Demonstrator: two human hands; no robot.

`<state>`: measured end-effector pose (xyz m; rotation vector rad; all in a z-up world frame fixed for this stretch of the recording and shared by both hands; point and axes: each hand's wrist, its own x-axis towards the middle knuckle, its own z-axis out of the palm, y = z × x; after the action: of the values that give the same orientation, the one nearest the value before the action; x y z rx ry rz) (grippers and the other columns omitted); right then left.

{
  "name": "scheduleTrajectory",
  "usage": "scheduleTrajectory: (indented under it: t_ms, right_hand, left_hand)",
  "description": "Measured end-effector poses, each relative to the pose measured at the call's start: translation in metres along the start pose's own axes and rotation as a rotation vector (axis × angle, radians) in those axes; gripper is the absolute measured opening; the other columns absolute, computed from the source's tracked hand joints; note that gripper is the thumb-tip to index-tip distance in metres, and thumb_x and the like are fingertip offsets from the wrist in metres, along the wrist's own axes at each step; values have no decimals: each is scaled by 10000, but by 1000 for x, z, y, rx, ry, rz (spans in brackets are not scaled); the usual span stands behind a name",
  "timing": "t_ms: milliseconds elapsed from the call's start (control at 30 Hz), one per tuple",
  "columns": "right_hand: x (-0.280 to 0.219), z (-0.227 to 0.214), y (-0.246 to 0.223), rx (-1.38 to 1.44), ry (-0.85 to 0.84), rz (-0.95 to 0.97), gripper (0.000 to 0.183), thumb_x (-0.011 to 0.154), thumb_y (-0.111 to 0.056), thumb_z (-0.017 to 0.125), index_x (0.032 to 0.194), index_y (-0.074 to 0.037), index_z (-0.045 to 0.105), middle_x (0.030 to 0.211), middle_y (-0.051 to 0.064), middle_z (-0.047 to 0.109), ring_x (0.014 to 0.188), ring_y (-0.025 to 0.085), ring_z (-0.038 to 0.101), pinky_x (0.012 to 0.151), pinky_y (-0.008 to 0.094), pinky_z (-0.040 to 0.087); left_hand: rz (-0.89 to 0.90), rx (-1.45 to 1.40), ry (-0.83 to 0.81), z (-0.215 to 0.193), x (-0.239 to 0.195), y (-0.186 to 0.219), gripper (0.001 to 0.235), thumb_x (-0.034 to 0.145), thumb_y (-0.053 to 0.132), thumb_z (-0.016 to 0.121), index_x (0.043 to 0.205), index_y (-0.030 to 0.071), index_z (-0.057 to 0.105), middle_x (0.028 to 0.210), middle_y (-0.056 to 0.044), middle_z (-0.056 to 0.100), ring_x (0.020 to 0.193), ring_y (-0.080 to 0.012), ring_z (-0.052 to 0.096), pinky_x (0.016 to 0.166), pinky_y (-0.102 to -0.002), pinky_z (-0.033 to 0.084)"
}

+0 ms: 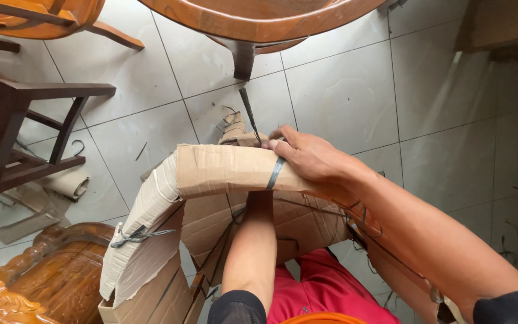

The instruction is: Assembling a cardboard furniture structure by tying components together with wire strips.

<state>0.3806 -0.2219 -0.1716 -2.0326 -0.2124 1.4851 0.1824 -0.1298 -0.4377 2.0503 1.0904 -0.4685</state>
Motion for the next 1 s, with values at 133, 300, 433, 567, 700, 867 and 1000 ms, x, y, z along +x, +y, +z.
scheduleTrajectory:
  t_ms: [133,300,433,567,700,867,1000]
  right_hand:
    - [37,10,26,25,46,1,645,977,-513,375,1518,-161,401,1276,224,688,1287,460,579,1126,593,390]
    - [68,21,14,111,136,19,773,948,-539,546,1528,-47,407,1194,244,719,1276,387,614,1109,531,433]
    - [116,27,52,80,139,-24,760,975,-517,568,1495,29,469,1330,304,636,1306,451,572,1112,552,421]
    - [133,27,54,-30,65,-168,625,916,-348,657,1415,15,564,1365,310,611,1266,461,590,1105,543,444]
    - [131,33,37,291,-45,-116,344,994,-354,589,1008,-79,794,846,115,774,752,161,727,741,306,561]
    - [120,25,24,101,22,-75,511,937,-343,582,1382,-98,538,1284,193,618,1087,297,710,919,398,520]
    - [136,45,57,65,194,22,719,817,-413,759,1466,-206,532,1381,164,603,1316,317,579,1108,452,468]
  left_hand:
    - [0,-62,24,-6,-3,-4,137,941,188,691,1053,155,619,972,-39,641,1020,-246,680,909,-383,489]
    - [-2,-123,61,-21,-6,-16,156,943,180,688,1069,150,602,991,-45,630,1034,-249,671,924,-386,482]
    - [-31,-168,82,-33,-19,-37,171,945,174,686,1083,147,589,1006,-49,622,1045,-251,665,936,-388,476]
    - [-29,-228,115,-41,-20,-44,186,947,168,684,1096,143,576,1021,-54,613,1057,-254,658,948,-391,470]
    - [-36,-281,141,-44,-27,-54,201,949,161,682,1110,139,563,1036,-59,605,1068,-256,651,960,-394,464]
    - [-35,-352,170,-46,-36,-59,221,951,154,679,1127,135,547,1055,-65,594,1082,-259,642,975,-397,457]
    - [-42,-404,187,-48,-42,-65,236,953,148,677,1140,131,533,1070,-70,586,1094,-262,635,987,-399,451]
